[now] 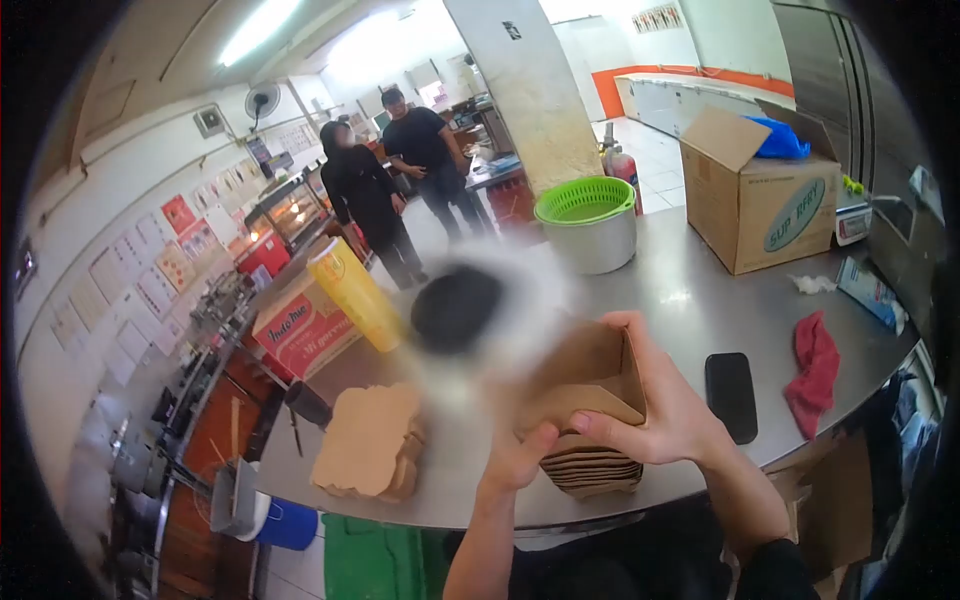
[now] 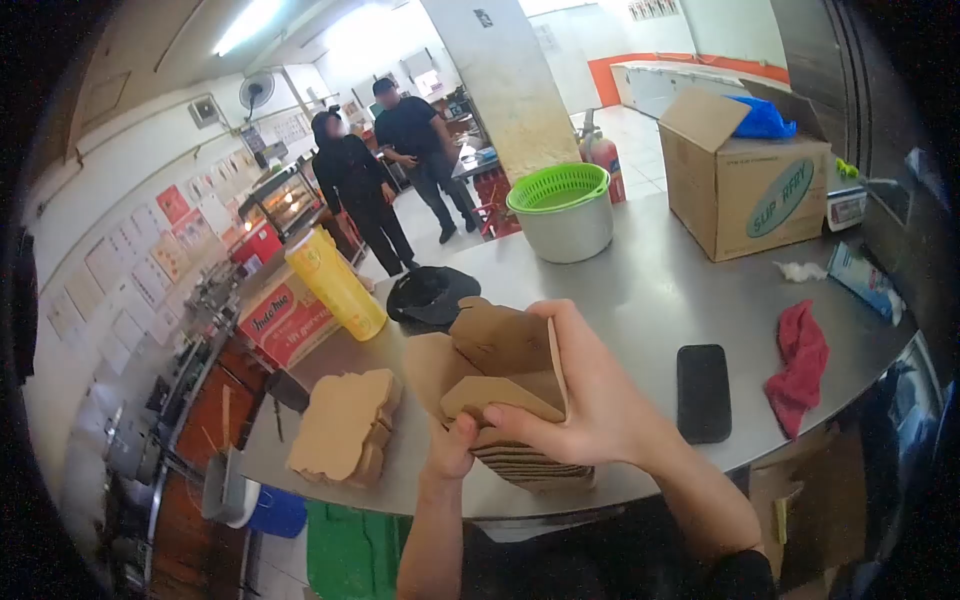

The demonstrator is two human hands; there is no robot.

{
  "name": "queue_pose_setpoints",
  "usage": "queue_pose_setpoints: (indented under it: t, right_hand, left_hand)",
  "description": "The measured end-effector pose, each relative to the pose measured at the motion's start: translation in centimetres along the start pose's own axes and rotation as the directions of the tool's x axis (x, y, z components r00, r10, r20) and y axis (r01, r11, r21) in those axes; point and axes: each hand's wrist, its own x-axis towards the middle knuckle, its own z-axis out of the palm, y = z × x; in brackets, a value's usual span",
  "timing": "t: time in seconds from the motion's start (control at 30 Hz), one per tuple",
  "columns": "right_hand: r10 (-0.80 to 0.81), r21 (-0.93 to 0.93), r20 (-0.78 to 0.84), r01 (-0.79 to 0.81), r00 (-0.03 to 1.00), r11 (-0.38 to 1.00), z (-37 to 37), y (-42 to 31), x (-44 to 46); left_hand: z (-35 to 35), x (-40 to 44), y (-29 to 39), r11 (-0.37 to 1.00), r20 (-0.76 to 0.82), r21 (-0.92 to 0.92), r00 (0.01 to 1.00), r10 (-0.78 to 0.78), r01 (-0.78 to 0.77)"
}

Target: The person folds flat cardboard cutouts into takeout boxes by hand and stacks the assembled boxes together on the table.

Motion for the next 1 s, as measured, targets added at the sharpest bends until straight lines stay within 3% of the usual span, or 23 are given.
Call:
queue_pose_setpoints:
  t: [0.07,0.17,0.23,0.3,0.37,0.43,0.57,0.6,0.73,0.83,0.87,0.93,1.0]
  right_hand:
    - [-0.025,0.028,-0.027,0.026,0.999,0.999,0.0,0.8,-0.2]
    - [-0.218,-0.100,-0.196,0.202,0.956,0.974,-0.1,2.5,-0.6]
    - [-0.104,0.402,-0.182,0.171,0.978,0.900,0.8,2.9,-0.6]
    - [-0.066,0.353,-0.134,0.109,0.989,0.929,0.9,2.6,-0.5]
    - [-0.049,0.296,-0.091,0.074,0.995,0.952,0.4,2.2,-0.3]
    - [-0.109,0.060,-0.044,0.111,0.993,0.992,0.1,1.7,0.0]
    - [-0.145,0.051,-0.017,0.145,0.989,0.988,0.3,2.1,0.8]
    - [-0.116,0.110,-0.035,0.120,0.993,0.987,0.5,1.8,0.5]
    - [-0.068,0.259,-0.057,0.080,0.996,0.963,1.0,2.4,0.0]
    - [-0.057,0.122,-0.034,0.061,0.998,0.991,0.4,2.2,-0.4]
    - [-0.048,0.119,-0.044,0.053,0.998,0.992,0.5,2.5,-0.7]
    - [-0.227,0.138,-0.144,0.247,0.963,0.959,0.7,3.8,-1.4]
    - [-0.188,0.082,-0.095,0.196,0.977,0.977,0.6,4.9,-2.0]
  left_hand:
    - [0.0,0.3,0.7,0.999,0.013,0.038,1.000,-0.004,0.004]
    - [1.9,1.4,3.1,0.989,0.042,0.026,0.988,0.146,-0.148]
    - [3.9,2.9,5.0,0.976,0.041,0.068,0.978,0.205,-0.208]
    - [4.1,3.0,4.3,0.972,0.032,0.084,0.975,0.219,-0.221]
    - [2.3,3.0,2.5,0.942,-0.114,0.236,0.956,0.270,-0.238]
    - [2.2,3.0,2.2,0.945,-0.097,0.206,0.956,0.278,-0.254]
    - [1.5,1.2,2.0,0.975,-0.179,0.137,0.963,0.199,-0.176]
    - [1.3,1.1,2.1,0.989,-0.191,0.093,0.972,0.134,-0.118]
    - [2.1,1.0,2.3,0.987,-0.125,0.037,0.979,0.159,-0.156]
    - [2.1,0.6,1.9,0.994,-0.163,0.018,0.980,0.111,-0.109]
    - [2.3,1.3,2.2,0.986,-0.089,-0.032,0.983,0.158,-0.162]
    - [1.1,0.7,1.1,0.976,-0.008,-0.102,0.982,0.191,-0.191]
    - [-2.5,-0.8,-3.0,0.828,-0.009,-0.545,0.988,0.151,-0.132]
